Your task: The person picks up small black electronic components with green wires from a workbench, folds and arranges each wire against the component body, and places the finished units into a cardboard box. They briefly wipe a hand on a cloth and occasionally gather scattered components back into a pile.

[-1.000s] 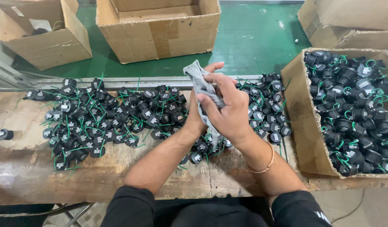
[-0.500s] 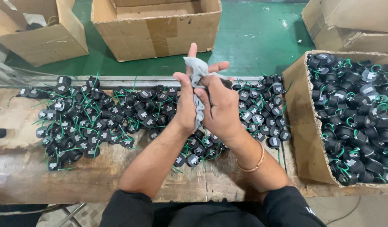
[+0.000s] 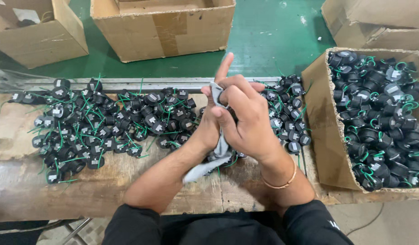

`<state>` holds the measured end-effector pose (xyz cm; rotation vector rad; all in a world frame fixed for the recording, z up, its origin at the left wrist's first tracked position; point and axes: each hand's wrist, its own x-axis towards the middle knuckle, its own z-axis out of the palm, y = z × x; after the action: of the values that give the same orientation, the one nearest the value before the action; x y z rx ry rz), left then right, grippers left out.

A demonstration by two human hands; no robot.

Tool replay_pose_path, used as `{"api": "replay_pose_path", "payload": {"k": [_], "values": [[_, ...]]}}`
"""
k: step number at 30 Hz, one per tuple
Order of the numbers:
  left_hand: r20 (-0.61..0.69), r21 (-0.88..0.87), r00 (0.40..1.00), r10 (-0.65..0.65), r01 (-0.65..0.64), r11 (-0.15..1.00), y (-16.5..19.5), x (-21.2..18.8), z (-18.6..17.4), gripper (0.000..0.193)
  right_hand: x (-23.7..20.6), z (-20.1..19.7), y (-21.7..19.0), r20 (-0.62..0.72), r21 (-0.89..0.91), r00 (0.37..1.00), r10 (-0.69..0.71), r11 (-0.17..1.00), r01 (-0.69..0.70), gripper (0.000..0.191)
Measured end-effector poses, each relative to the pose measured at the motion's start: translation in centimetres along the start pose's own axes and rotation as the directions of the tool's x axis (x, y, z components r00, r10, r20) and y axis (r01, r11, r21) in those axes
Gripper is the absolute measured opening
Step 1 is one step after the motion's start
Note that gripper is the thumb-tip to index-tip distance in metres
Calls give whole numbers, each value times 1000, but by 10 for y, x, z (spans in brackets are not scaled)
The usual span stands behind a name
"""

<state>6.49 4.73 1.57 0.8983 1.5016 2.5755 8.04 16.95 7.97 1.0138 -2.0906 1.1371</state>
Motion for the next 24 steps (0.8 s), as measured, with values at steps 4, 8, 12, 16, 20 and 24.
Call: {"api": "replay_pose_path", "payload": {"k": [4,8,12,16,20,24], "values": [[-68,296,995,67,-44,954,0,1,-8,95,-11,23,3,-70,39,980,185,982,-183,18],[-137,266,990,34,3,964,11,7,-15,99,-23,33,8,-46,-46,986,158,986,-160,11],[-148,309,989,-18,63,949,33,8,-31,101,-35,39,8,168,-24,984,64,998,-61,11],[-23,229,1000,-11,16,973,31,0,-15,101,-33,40,16,-116,109,993,25,994,-12,21],[46,249,999,17,-28,968,26,-1,-2,97,-28,33,22,-328,475,930,165,880,11,34],[40,202,999,-11,2,979,34,-2,-8,95,-25,22,23,-312,574,908,278,817,-53,34]]}}
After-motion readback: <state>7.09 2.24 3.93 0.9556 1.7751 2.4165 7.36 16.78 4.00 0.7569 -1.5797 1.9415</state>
